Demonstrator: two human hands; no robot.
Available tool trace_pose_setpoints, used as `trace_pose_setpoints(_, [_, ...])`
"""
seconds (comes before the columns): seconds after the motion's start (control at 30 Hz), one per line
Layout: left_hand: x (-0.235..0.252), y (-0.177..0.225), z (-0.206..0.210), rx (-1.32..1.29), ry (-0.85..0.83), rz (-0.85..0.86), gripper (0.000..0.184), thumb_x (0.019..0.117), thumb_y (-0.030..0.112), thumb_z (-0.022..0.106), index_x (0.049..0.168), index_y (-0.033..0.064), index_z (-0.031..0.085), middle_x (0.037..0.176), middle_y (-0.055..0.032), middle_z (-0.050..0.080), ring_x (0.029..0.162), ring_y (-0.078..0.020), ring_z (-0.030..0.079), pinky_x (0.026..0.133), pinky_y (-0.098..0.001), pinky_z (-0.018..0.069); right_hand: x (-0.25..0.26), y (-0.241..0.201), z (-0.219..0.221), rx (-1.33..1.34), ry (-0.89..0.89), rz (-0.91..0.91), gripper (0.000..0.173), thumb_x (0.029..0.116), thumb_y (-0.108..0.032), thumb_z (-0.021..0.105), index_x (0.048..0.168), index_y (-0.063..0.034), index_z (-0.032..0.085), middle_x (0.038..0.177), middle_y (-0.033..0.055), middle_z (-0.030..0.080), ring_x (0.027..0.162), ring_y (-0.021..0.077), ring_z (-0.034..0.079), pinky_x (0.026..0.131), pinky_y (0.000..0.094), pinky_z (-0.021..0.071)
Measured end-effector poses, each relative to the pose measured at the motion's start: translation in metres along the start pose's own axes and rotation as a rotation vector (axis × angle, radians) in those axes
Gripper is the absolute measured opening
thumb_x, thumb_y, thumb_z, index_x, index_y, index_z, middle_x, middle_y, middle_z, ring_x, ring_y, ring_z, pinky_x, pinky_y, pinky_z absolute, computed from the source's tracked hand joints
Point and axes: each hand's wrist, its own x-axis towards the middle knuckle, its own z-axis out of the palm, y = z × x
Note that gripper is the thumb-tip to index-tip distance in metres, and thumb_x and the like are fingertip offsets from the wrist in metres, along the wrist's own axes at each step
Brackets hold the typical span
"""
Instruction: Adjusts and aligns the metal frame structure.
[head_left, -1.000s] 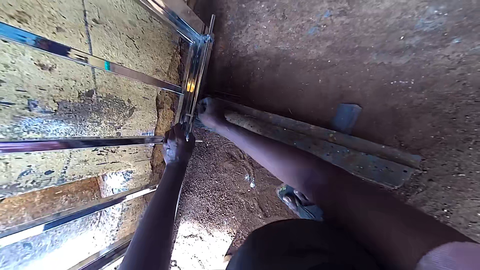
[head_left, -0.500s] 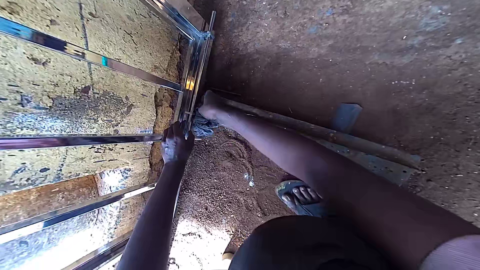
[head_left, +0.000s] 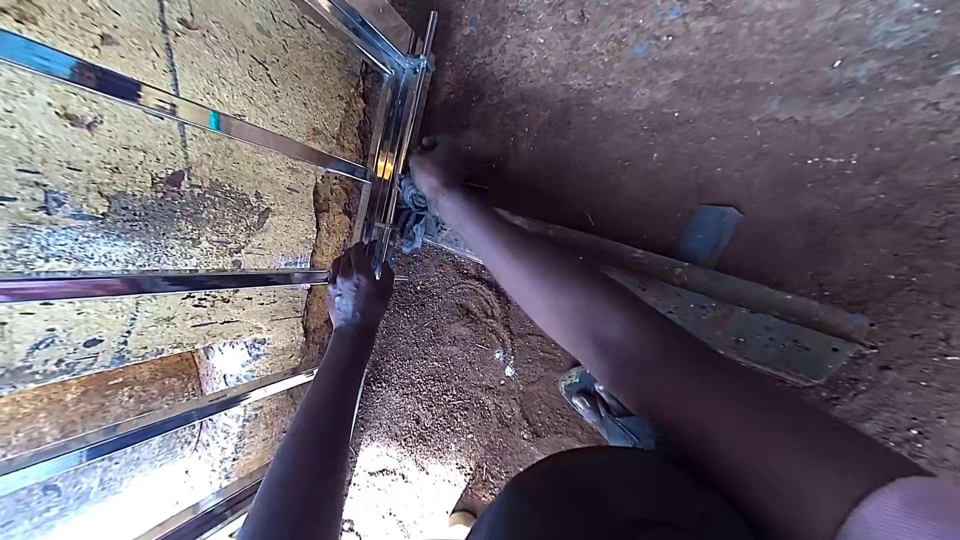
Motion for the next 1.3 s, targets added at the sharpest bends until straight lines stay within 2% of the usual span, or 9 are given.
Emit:
trace_pose_setpoints(0.17, [0.0, 0.001, 0.0, 0.006, 0.006, -0.004, 0.049, 0.0914, 0.023, 0.072, 0.131, -0.0054, 0.061, 0.121, -0.0269, 0.068, 0.116, -0.0458, 0.065, 0.094, -0.0618, 0.0515, -0.049, 0.024, 0.003, -0.342, -0.287, -0.15, 0.058, 0.0811, -0.007, 0.077, 0.132, 0.0021, 0.05, 0.115, 0.023, 0.065, 0.11, 0.0371, 0.066, 0.091, 0.0545, 0.055])
trace_pose_setpoints(0.3, [-0.004, -0.001, -0.003, 0.017, -0.044, -0.007, 0.052, 0.0898, 0.018, 0.074, 0.132, -0.0072, 0.059, 0.125, -0.0281, 0.066, 0.12, -0.0447, 0.063, 0.1, -0.0607, 0.0494, -0.069, 0.024, 0.005, -0.605, -0.677, -0.059, 0.034, 0.0854, -0.017, 0.075, 0.104, 0.007, 0.061, 0.105, 0.0246, 0.064, 0.097, 0.0365, 0.066, 0.078, 0.0567, 0.0535])
trace_pose_setpoints(0.37, [-0.003, -0.004, -0.002, 0.016, -0.023, 0.022, 0.049, 0.09, 0.019, 0.074, 0.129, -0.0079, 0.061, 0.123, -0.0281, 0.067, 0.118, -0.0448, 0.064, 0.098, -0.0605, 0.0506, -0.062, 0.033, 0.012, -0.425, -0.579, 0.016, 0.046, 0.0865, -0.015, 0.074, 0.123, 0.0062, 0.056, 0.112, 0.0251, 0.065, 0.103, 0.0372, 0.067, 0.084, 0.0575, 0.0549])
trace_pose_setpoints(0.53, [-0.003, -0.002, -0.004, -0.008, -0.036, -0.002, 0.047, 0.0908, 0.018, 0.072, 0.129, -0.0074, 0.061, 0.123, -0.0272, 0.067, 0.119, -0.0447, 0.064, 0.097, -0.0615, 0.0505, -0.057, 0.042, 0.017, -0.006, -0.229, 0.036, 0.052, 0.0792, 0.002, 0.073, 0.128, -0.0037, 0.055, 0.109, 0.019, 0.066, 0.099, 0.0326, 0.067, 0.081, 0.0528, 0.0557])
trace_pose_setpoints(0.63, [-0.002, 0.0, -0.008, 0.005, -0.059, -0.001, 0.047, 0.09, 0.016, 0.072, 0.13, -0.0079, 0.061, 0.122, -0.0272, 0.068, 0.117, -0.0444, 0.065, 0.097, -0.0604, 0.0508, -0.067, 0.058, 0.025, 0.096, -0.186, -0.015, 0.058, 0.0818, 0.002, 0.074, 0.135, -0.0042, 0.051, 0.105, 0.0173, 0.071, 0.092, 0.0295, 0.071, 0.08, 0.0496, 0.0588])
trace_pose_setpoints(0.77, [0.002, 0.001, -0.015, 0.026, -0.153, -0.043, 0.052, 0.0909, 0.019, 0.073, 0.135, -0.0046, 0.058, 0.127, -0.0256, 0.066, 0.121, -0.0429, 0.063, 0.101, -0.0602, 0.0486, -0.103, 0.085, 0.026, -0.018, -0.35, -0.024, 0.046, 0.0964, -0.013, 0.066, 0.139, -0.0013, 0.053, 0.121, 0.0207, 0.067, 0.115, 0.0341, 0.065, 0.098, 0.0531, 0.0527])
trace_pose_setpoints(0.93, [0.004, -0.001, -0.023, -0.019, -0.192, -0.032, 0.051, 0.0928, 0.021, 0.072, 0.135, -0.0042, 0.059, 0.126, -0.0251, 0.067, 0.121, -0.0427, 0.063, 0.103, -0.0601, 0.0476, -0.094, 0.081, -0.003, 0.038, -0.568, 0.15, 0.032, 0.0948, -0.003, 0.06, 0.126, -0.0048, 0.063, 0.108, 0.015, 0.07, 0.096, 0.0246, 0.068, 0.083, 0.0468, 0.0564])
trace_pose_setpoints(1.07, [0.007, 0.003, -0.026, -0.006, -0.267, -0.085, 0.054, 0.0956, 0.025, 0.07, 0.14, -0.0007, 0.056, 0.131, -0.0239, 0.064, 0.126, -0.0419, 0.06, 0.105, -0.0597, 0.0466, -0.108, 0.068, -0.053, 0.175, -0.633, 0.314, 0.016, 0.0942, -0.011, 0.056, 0.106, -0.005, 0.065, 0.08, 0.0077, 0.064, 0.064, 0.0155, 0.062, 0.056, 0.0325, 0.0526])
trace_pose_setpoints(1.3, [0.003, 0.015, -0.024, 0.07, -0.311, -0.082, 0.046, 0.1005, 0.02, 0.061, 0.138, -0.0053, 0.053, 0.137, -0.0264, 0.059, 0.129, -0.0434, 0.057, 0.104, -0.0574, 0.048, -0.11, 0.046, -0.088, 0.901, -0.378, 0.402, 0.021, 0.0947, -0.015, 0.044, 0.099, -0.0058, 0.062, 0.073, 0.006, 0.063, 0.06, 0.0135, 0.062, 0.054, 0.03, 0.0528])
